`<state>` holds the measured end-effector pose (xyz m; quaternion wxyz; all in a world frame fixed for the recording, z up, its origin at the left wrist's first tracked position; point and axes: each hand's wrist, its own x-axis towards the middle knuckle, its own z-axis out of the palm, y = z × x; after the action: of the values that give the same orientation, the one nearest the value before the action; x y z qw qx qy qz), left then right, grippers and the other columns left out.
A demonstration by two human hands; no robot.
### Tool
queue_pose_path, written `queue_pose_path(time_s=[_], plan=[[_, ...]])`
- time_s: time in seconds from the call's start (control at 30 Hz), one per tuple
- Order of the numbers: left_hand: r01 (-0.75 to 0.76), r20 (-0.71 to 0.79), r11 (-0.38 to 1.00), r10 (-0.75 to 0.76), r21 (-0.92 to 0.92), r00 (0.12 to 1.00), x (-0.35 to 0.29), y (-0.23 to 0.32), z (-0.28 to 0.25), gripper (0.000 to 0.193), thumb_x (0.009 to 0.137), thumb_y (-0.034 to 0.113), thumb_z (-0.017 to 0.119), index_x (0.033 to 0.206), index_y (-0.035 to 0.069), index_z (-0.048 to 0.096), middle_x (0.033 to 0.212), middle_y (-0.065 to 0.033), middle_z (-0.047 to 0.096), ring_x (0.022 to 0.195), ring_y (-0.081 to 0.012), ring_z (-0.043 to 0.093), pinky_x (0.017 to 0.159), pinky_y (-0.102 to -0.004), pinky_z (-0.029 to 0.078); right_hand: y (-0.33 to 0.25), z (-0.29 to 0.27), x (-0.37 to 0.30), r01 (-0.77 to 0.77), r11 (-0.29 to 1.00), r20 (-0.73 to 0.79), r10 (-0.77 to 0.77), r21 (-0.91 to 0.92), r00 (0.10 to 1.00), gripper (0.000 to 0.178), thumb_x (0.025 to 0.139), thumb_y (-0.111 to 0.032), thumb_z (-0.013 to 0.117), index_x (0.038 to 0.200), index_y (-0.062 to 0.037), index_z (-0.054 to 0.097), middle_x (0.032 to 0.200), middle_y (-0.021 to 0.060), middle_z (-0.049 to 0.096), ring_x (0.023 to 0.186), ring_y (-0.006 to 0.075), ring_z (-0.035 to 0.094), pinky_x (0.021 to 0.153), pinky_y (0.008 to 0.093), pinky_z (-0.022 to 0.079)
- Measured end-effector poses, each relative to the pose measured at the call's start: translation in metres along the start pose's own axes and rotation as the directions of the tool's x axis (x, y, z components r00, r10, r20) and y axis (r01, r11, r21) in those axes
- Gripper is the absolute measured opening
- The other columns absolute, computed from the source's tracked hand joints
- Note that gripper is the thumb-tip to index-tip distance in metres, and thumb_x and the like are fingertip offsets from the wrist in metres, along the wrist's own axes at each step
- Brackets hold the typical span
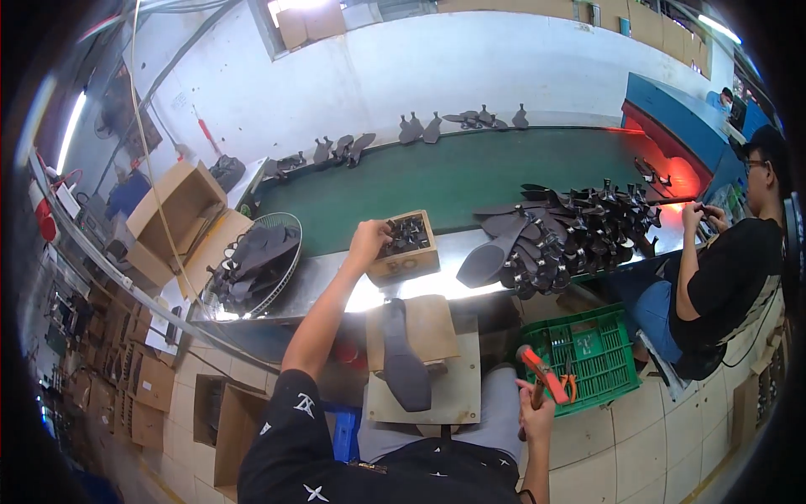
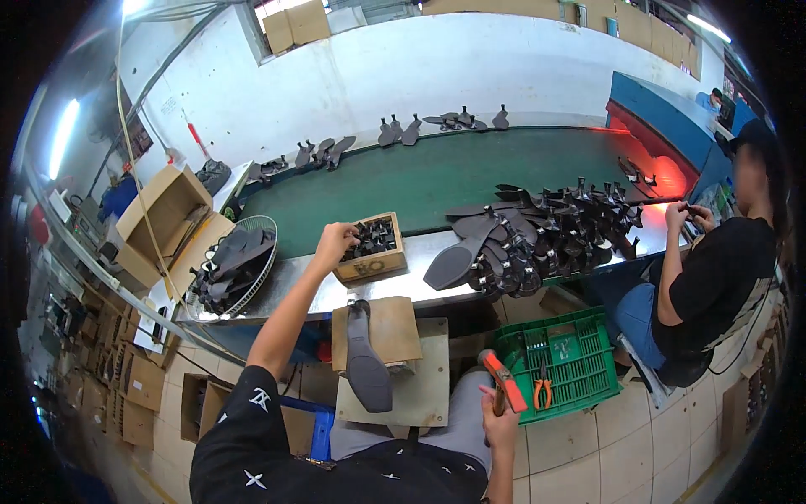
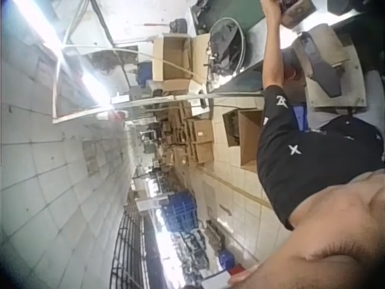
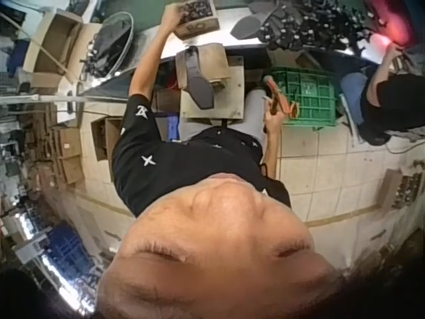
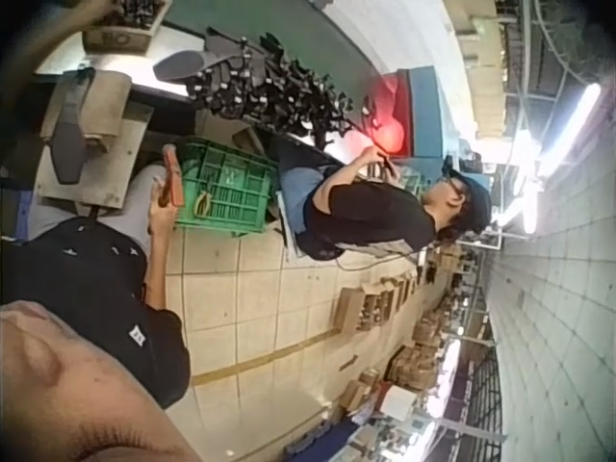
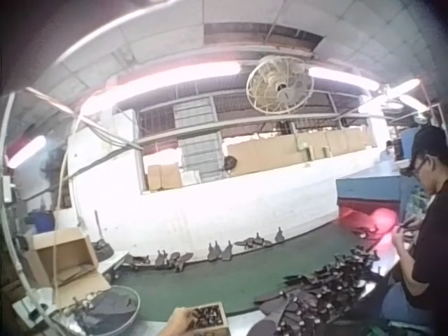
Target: Manually assemble shoe components using a hammer and pins at a factory workbench.
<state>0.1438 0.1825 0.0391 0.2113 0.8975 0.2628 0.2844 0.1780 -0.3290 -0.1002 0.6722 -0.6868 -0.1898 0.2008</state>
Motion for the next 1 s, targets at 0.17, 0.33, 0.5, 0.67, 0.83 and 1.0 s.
queue_pose_path(time_s=[0.17,0.33,0.5,0.67,0.83,1.0], plan=[[0.251,0.180,0.649,-0.176,-0.718,0.968,-0.041,0.051,-0.024,0.020,0.091,0.001,0.066,0.110,-0.008,0.066,0.097,-0.0132,0.071,0.087,-0.0205,0.072,0.075,-0.0259,0.059,-0.076,0.031,0.035,0.158,0.975,0.094,-0.173,0.155,0.980,0.028,0.098,-0.020,0.062,0.117,0.0000,0.066,0.074,0.0041,0.066,0.042,0.0016,0.041,0.039,0.0196,0.029],[0.224,0.167,0.453,-0.162,-0.863,0.973,-0.136,0.160,-0.069,0.028,0.091,0.008,0.070,0.116,-0.003,0.064,0.099,-0.0129,0.071,0.085,-0.0196,0.070,0.078,-0.0306,0.058,-0.169,0.091,0.059,0.374,0.898,0.209,-0.422,0.232,0.882,0.024,0.097,-0.014,0.063,0.115,0.0009,0.066,0.088,0.0052,0.069,0.045,0.0008,0.043,0.040,0.0183,0.031],[0.035,0.004,0.461,-0.070,-0.887,0.998,-0.197,0.211,-0.094,0.029,0.089,0.001,0.070,0.116,-0.005,0.062,0.092,-0.0103,0.068,0.079,-0.0178,0.069,0.067,-0.0278,0.056,-0.215,0.121,0.049,0.279,0.902,0.330,-0.387,0.329,0.861,0.020,0.095,-0.014,0.067,0.107,0.0014,0.067,0.085,0.0043,0.066,0.053,0.0030,0.050,0.046,0.0191,0.037],[0.056,0.006,0.405,-0.123,-0.913,0.992,-0.231,0.211,-0.097,0.033,0.093,0.003,0.066,0.125,-0.001,0.061,0.100,-0.0091,0.068,0.085,-0.0135,0.067,0.070,-0.0259,0.055,-0.230,0.132,0.031,0.150,0.887,0.432,-0.353,0.437,0.830,0.019,0.090,-0.010,0.073,0.103,0.0021,0.067,0.089,0.0043,0.063,0.054,0.0029,0.052,0.043,0.0192,0.037],[0.028,-0.027,0.360,-0.146,-0.933,0.989,-0.240,0.204,-0.084,0.042,0.092,0.001,0.066,0.132,0.000,0.054,0.111,-0.0119,0.061,0.100,-0.0170,0.063,0.080,-0.0291,0.054,-0.223,0.148,0.024,0.316,0.845,0.385,-0.489,0.431,0.782,0.014,0.086,0.004,0.070,0.099,0.0053,0.065,0.104,0.0147,0.065,0.050,0.0030,0.050,0.042,0.0168,0.036],[0.041,-0.306,0.920,-0.171,-0.389,0.937,-0.204,0.116,-0.039,0.057,0.088,0.017,0.072,0.136,0.001,0.047,0.121,-0.0185,0.059,0.115,-0.0284,0.059,0.097,-0.0363,0.047,-0.203,0.152,0.047,0.138,0.947,0.408,-0.253,0.290,0.877,0.009,0.085,0.006,0.069,0.094,0.0040,0.067,0.104,0.0179,0.071,0.045,0.0013,0.048,0.040,0.0173,0.035]])
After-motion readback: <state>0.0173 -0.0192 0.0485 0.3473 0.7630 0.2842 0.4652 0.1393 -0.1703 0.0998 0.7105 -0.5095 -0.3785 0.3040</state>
